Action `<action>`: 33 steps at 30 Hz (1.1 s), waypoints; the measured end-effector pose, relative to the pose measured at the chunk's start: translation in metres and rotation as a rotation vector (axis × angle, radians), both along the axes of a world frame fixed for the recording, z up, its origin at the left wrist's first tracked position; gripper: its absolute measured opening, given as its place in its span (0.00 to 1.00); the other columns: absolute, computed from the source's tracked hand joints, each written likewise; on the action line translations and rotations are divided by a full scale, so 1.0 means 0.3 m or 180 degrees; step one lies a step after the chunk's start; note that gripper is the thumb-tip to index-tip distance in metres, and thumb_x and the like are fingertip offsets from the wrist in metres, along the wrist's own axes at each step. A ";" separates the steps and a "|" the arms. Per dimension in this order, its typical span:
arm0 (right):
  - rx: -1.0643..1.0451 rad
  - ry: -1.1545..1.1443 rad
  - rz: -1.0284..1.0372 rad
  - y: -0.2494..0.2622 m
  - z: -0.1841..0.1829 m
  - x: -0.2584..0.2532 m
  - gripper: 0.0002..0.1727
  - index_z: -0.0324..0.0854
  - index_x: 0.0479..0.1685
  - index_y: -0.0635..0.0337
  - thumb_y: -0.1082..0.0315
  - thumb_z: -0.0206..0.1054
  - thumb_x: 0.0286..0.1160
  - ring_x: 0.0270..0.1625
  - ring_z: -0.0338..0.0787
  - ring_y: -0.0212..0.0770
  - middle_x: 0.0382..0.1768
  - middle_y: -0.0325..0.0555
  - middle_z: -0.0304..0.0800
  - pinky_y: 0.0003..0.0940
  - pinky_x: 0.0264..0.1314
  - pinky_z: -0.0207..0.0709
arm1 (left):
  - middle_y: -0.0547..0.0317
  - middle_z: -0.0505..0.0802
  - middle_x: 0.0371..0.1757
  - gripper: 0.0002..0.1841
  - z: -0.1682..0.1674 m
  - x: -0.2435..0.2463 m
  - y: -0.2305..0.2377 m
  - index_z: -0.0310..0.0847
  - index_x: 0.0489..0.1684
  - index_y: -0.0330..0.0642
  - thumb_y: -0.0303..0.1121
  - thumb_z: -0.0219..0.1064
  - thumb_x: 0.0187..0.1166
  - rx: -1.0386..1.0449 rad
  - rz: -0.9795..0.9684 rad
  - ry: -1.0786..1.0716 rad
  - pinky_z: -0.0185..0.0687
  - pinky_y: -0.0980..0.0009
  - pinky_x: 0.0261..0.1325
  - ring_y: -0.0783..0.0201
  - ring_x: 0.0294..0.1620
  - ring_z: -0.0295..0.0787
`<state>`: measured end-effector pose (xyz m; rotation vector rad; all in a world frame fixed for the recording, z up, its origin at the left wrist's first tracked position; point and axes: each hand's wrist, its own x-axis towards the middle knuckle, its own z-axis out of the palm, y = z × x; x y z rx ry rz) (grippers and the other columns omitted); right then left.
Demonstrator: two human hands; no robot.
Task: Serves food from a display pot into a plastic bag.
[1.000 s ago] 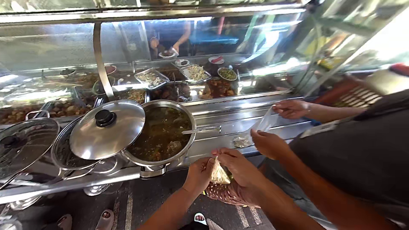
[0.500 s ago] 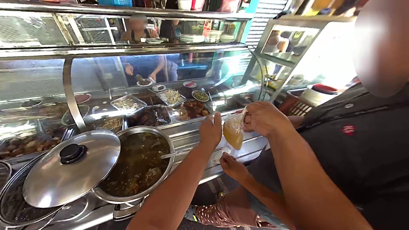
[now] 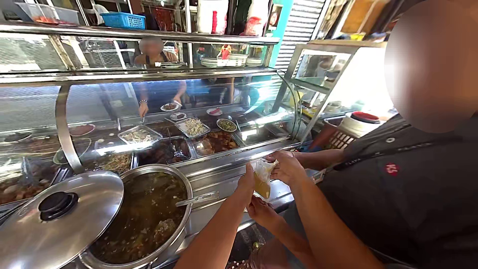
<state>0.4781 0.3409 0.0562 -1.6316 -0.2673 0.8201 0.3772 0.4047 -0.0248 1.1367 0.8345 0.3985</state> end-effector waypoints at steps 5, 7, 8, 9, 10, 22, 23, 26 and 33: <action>-0.0006 0.0044 -0.0549 0.134 -0.189 0.086 0.21 0.69 0.73 0.63 0.63 0.58 0.86 0.50 0.83 0.55 0.57 0.62 0.81 0.59 0.48 0.78 | 0.30 0.79 0.76 0.36 0.006 -0.087 -0.042 0.74 0.75 0.29 0.56 0.36 0.95 0.0472 0.0367 -0.0025 0.73 0.47 0.77 0.42 0.78 0.76; 0.0055 -0.0148 -0.0692 0.148 -0.250 0.101 0.25 0.65 0.78 0.63 0.67 0.61 0.84 0.59 0.81 0.58 0.65 0.64 0.77 0.63 0.54 0.77 | 0.34 0.77 0.80 0.31 0.062 -0.169 -0.083 0.70 0.79 0.31 0.50 0.42 0.96 0.0192 0.0421 -0.0231 0.74 0.49 0.76 0.45 0.79 0.76; -0.0064 -0.0407 -0.0615 0.146 -0.281 0.110 0.24 0.67 0.76 0.66 0.66 0.60 0.86 0.60 0.82 0.58 0.64 0.66 0.78 0.63 0.56 0.77 | 0.34 0.79 0.77 0.27 0.096 -0.214 -0.109 0.71 0.77 0.30 0.46 0.46 0.96 0.0214 0.0394 -0.0240 0.76 0.51 0.73 0.46 0.75 0.79; -0.0329 -0.0806 -0.0330 0.138 -0.306 0.114 0.23 0.69 0.75 0.72 0.64 0.56 0.90 0.64 0.83 0.60 0.66 0.69 0.79 0.63 0.62 0.77 | 0.35 0.83 0.71 0.24 0.126 -0.264 -0.133 0.73 0.74 0.29 0.41 0.51 0.94 0.0394 0.0320 -0.0256 0.79 0.54 0.69 0.49 0.69 0.83; -0.0778 -0.1273 0.0205 0.126 -0.319 0.112 0.23 0.67 0.75 0.78 0.66 0.51 0.93 0.71 0.80 0.65 0.70 0.75 0.76 0.63 0.70 0.74 | 0.36 0.86 0.67 0.21 0.148 -0.323 -0.155 0.74 0.72 0.28 0.36 0.56 0.92 0.0682 0.0199 -0.0339 0.81 0.57 0.66 0.52 0.64 0.85; -0.1759 -0.4165 0.1983 0.208 -0.131 -0.103 0.15 0.85 0.50 0.79 0.69 0.64 0.81 0.63 0.85 0.78 0.53 0.80 0.87 0.79 0.67 0.70 | 0.42 0.77 0.83 0.23 0.206 -1.283 0.122 0.81 0.74 0.39 0.41 0.66 0.85 0.3239 0.1245 0.2882 0.67 0.42 0.83 0.42 0.85 0.69; -0.1584 -0.3984 0.2340 0.229 -0.078 -0.191 0.17 0.85 0.53 0.76 0.66 0.62 0.87 0.65 0.85 0.75 0.55 0.77 0.87 0.75 0.69 0.70 | 0.36 0.72 0.85 0.27 0.196 -1.355 0.172 0.75 0.79 0.37 0.41 0.67 0.85 0.2971 0.1418 0.3161 0.64 0.35 0.82 0.35 0.87 0.64; -0.1436 -0.3590 0.3653 0.294 -0.096 -0.398 0.29 0.85 0.56 0.73 0.48 0.61 0.88 0.65 0.85 0.66 0.56 0.70 0.88 0.66 0.72 0.72 | 0.31 0.66 0.88 0.33 0.143 -1.503 0.273 0.68 0.85 0.36 0.44 0.69 0.83 0.2607 0.1993 0.3511 0.57 0.26 0.80 0.28 0.90 0.54; -0.2721 -0.4454 0.4813 0.295 -0.132 -0.749 0.21 0.85 0.57 0.68 0.56 0.63 0.85 0.72 0.81 0.65 0.64 0.66 0.85 0.68 0.72 0.72 | 0.36 0.80 0.78 0.25 0.105 -1.582 0.385 0.76 0.78 0.37 0.43 0.61 0.89 0.2350 0.1479 0.3777 0.68 0.32 0.76 0.33 0.81 0.71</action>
